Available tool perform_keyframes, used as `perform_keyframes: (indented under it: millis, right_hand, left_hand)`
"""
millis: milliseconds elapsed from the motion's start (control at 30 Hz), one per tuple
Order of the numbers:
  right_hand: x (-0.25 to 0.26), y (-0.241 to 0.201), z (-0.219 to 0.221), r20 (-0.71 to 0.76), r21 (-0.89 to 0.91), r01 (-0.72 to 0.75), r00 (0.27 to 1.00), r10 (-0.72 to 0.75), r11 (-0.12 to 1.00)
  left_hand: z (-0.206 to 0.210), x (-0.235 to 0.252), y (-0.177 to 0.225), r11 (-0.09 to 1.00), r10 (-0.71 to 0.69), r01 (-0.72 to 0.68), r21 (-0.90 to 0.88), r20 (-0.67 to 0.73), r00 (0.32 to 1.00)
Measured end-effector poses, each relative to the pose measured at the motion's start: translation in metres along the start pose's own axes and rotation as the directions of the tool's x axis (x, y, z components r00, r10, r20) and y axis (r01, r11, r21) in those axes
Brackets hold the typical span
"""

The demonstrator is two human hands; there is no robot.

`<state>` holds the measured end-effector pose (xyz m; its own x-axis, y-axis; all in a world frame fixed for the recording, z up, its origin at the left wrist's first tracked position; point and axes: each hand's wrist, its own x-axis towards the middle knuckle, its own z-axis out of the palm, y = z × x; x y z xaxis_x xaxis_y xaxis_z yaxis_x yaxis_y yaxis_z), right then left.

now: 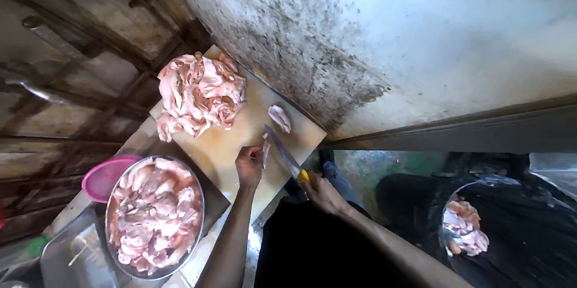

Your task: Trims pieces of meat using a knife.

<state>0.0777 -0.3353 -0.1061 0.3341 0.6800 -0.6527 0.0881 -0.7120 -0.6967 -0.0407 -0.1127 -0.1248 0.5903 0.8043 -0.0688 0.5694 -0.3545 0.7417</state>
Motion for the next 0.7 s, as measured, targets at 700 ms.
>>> perform_keyframes:
  millis: [700]
  right_hand:
    - [-0.026,-0.039,-0.005,-0.051,-0.542,-0.094,0.996,0.078,0.835]
  left_hand:
    - [-0.010,0.008,0.003,0.874,0.199,-0.296,0.385,0.272,0.942]
